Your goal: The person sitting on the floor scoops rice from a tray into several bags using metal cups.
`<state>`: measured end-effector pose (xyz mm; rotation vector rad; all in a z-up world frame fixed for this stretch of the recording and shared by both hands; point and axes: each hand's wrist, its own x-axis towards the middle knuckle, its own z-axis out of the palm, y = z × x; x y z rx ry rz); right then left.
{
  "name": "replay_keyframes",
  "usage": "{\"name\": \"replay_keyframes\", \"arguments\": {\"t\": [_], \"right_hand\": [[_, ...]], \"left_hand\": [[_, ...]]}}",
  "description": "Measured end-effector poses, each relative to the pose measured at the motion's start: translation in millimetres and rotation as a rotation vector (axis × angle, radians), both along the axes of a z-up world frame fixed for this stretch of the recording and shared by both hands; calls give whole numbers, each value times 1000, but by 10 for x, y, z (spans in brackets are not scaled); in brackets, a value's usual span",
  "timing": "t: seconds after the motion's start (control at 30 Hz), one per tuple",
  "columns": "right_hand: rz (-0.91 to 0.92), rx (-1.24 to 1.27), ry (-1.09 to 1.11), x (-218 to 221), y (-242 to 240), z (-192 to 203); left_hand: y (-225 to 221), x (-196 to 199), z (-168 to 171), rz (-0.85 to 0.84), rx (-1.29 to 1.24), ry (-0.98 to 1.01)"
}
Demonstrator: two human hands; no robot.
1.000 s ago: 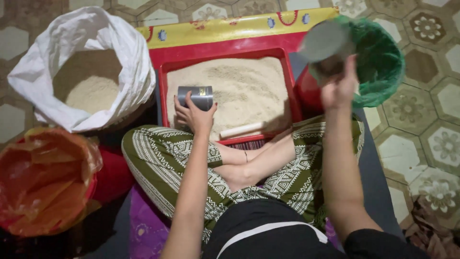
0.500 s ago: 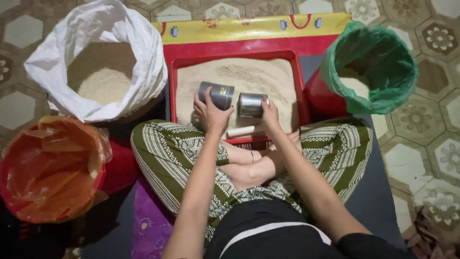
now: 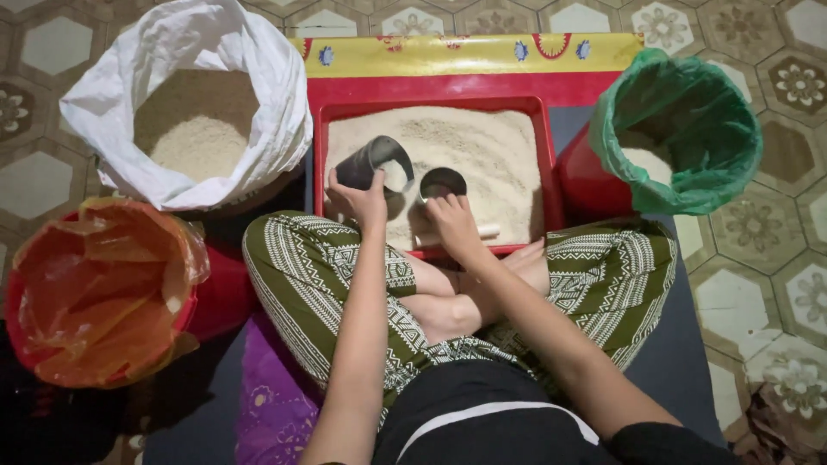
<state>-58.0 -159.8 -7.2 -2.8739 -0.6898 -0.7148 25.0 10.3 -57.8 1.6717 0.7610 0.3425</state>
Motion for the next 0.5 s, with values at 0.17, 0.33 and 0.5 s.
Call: {"name": "replay_keyframes", "arguments": {"t": [0.17,0.33,0.5], "right_hand": [[8,-41,-25,319,13,-153],[-9,-70,-69,342,-82,-156],[117,166,-48,-196,-221,99]], "left_hand": [[62,11,65,-60,-55,70],[53,-103,246,-156,-143,75],[52,-123,268,-132,-164,17]]}}
